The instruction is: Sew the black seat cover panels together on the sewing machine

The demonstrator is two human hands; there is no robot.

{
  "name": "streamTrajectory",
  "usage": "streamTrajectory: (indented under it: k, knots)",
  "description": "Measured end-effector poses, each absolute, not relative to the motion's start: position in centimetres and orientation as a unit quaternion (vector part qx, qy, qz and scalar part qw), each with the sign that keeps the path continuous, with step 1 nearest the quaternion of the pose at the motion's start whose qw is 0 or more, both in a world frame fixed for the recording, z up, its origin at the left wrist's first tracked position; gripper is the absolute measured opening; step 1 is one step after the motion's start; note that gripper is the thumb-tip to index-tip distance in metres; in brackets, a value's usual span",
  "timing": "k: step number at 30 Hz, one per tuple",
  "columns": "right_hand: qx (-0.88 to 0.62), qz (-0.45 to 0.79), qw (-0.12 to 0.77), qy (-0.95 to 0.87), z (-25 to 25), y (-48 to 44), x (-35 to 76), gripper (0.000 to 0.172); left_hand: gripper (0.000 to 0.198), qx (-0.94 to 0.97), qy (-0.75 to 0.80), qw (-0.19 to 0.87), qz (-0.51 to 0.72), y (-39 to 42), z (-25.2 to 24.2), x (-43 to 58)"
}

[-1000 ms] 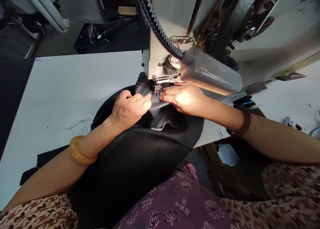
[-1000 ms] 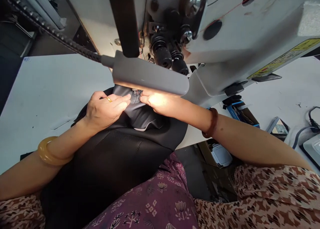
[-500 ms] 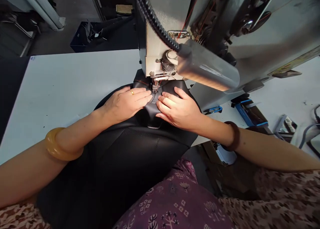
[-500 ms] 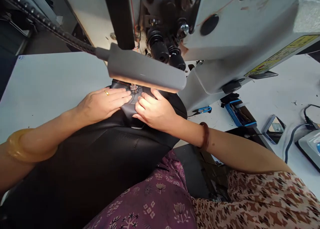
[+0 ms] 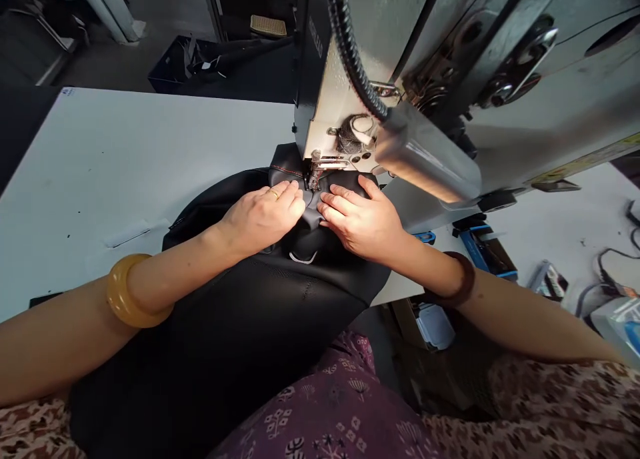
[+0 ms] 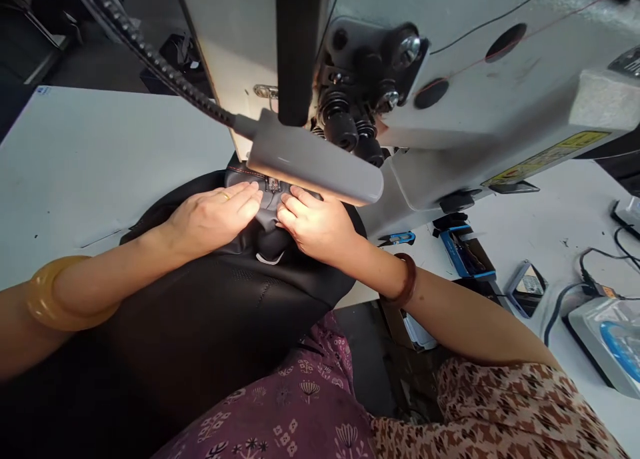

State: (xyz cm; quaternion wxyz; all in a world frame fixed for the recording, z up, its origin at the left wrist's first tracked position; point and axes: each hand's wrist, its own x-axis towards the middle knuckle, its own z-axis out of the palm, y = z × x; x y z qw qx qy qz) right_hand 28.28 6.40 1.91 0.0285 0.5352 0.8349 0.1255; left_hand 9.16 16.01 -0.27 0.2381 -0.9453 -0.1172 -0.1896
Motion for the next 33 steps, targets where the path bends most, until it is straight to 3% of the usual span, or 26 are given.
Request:
streamTrajectory:
  k: [9, 21, 28, 33]
  knots:
    - [0.522, 0.112, 0.027, 0.845, 2.6, 7.4, 28.9, 0.042, 0.038, -0.956, -0.165, 0.181, -0.159, 15.6, -0.1, 9.6]
    - [0.552, 0.058, 0.065, 0.829, 3.8, 8.8, 28.8, 0.037, 0.036, -0.925, -0.193, 0.283, -0.163, 14.9, -0.6, 10.2]
    - [0.521, 0.111, 0.032, 0.845, 2.7, 8.1, 29.4, 0.035, 0.042, -0.939, -0.238, 0.201, -0.148, 13.9, -0.7, 11.2]
    - [0.547, 0.168, -0.047, 0.819, 1.1, 6.8, 27.3, 0.049, 0.043, -0.943, -0.182, 0.249, -0.126, 15.1, -0.1, 10.5]
